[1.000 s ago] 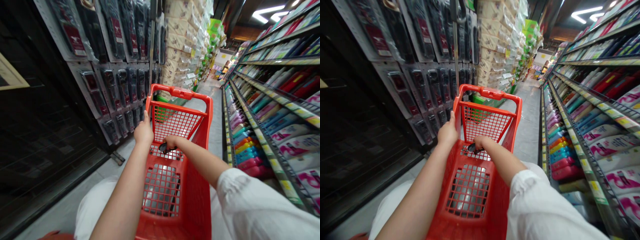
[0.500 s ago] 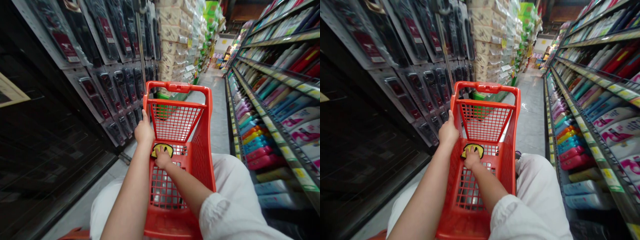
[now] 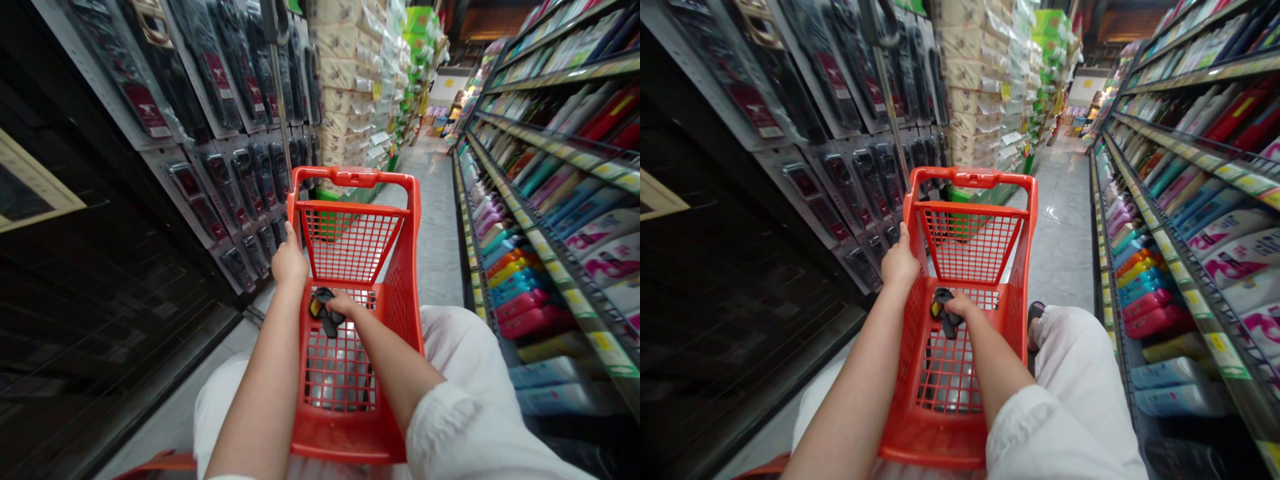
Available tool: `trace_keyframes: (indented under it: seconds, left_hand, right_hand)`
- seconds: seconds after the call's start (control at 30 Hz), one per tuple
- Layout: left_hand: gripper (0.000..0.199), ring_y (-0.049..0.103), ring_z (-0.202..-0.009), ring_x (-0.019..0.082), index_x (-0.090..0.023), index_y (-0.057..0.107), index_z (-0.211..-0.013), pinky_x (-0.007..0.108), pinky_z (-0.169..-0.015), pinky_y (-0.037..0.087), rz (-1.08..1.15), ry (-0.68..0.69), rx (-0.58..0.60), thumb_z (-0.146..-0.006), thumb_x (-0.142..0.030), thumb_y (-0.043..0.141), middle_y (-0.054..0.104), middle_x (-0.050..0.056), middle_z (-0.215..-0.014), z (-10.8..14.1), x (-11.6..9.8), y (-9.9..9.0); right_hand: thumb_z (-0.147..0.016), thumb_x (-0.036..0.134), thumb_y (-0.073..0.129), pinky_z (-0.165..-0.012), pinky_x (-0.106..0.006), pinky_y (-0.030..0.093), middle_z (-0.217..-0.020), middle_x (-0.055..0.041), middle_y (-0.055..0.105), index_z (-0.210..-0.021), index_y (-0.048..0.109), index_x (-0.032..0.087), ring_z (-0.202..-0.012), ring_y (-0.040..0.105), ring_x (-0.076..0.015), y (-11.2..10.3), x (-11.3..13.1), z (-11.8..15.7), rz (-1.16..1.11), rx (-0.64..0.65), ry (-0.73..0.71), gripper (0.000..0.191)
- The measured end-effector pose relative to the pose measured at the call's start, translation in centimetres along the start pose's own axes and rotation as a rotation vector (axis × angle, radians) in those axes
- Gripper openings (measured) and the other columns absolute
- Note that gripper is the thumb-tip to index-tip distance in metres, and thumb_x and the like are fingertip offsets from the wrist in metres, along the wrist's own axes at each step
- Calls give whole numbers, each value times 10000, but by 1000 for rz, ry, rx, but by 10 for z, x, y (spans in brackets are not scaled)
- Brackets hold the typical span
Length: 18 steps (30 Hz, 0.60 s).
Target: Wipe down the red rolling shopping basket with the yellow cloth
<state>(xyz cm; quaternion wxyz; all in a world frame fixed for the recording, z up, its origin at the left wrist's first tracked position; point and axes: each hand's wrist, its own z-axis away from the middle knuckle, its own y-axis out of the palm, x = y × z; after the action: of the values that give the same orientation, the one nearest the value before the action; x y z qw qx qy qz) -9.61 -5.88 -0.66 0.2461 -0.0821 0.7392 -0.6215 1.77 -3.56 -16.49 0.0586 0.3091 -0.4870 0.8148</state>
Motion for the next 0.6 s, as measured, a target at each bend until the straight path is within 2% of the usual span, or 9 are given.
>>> trace_keyframes:
  seconds: [0.07,0.17,0.2,0.27,0.33,0.37,0.47,0.53,0.6]
  left_hand:
    - [790,689,-986,256,-197,74,-1573,341,-815,523,3,-9,17,-871,-111,426,682,174,-1151,0,-1,-1]
    - [808,685,-1006,254,-205,70,-1573,338,-827,520,1,-20,28,-862,-103,440,679,166,-1165,0,0,-1]
    - [813,684,-1010,251,-207,68,-1573,332,-829,518,1,-19,28,-859,-101,443,680,161,-1164,0,0,-1]
    - [814,685,-1008,246,-212,66,-1572,323,-825,516,3,-14,27,-860,-99,444,685,154,-1158,0,1,-1]
    - [806,686,-1004,247,-213,69,-1573,319,-815,515,7,-7,27,-866,-103,440,690,151,-1149,0,3,-1]
    - [805,685,-1005,247,-215,67,-1573,317,-812,515,10,-6,30,-867,-102,438,692,148,-1147,0,3,-1]
    - [810,683,-1013,242,-224,64,-1573,308,-812,512,21,-12,41,-864,-92,435,698,134,-1143,-1,4,0]
    - [811,684,-1007,241,-228,66,-1573,308,-806,511,33,-16,42,-861,-84,428,704,129,-1133,-1,3,0]
    - [805,687,-994,239,-225,66,-1573,307,-799,510,41,-18,45,-865,-83,422,712,126,-1115,-2,2,0]
  right_hand:
    - [-868,162,490,-950,-381,479,-1439,-144,492,-1375,520,213,-1215,558,-291,13,-10,8,84,-114,91,510]
    - [-896,297,524,-1093,-583,293,-1634,-116,103,-1533,255,289,-1459,190,-400,36,-21,21,277,-299,110,692]
    - [-896,390,538,-1107,-622,235,-1643,-86,54,-1541,216,319,-1476,104,-412,41,-23,24,327,-311,64,724]
    - [-877,561,525,-1122,-649,148,-1646,-35,59,-1525,239,370,-1483,39,-410,45,-28,26,384,-274,-66,734]
    - [-865,626,501,-1129,-640,116,-1639,-18,115,-1498,306,387,-1480,67,-395,40,-33,24,431,-236,-124,704]
    - [-871,620,493,-1129,-633,119,-1633,-28,146,-1482,348,373,-1473,102,-389,36,-37,22,451,-238,-103,675]
    - [-898,572,472,-1095,-611,207,-1583,-110,261,-1422,461,279,-1399,263,-387,24,-48,13,469,-322,106,601]
    - [-906,542,474,-1047,-548,312,-1490,-173,379,-1365,518,207,-1303,381,-371,18,-53,7,455,-352,227,570]
    - [-923,473,473,-988,-458,390,-1362,-215,476,-1355,511,139,-1218,453,-341,15,-53,0,444,-326,261,547]
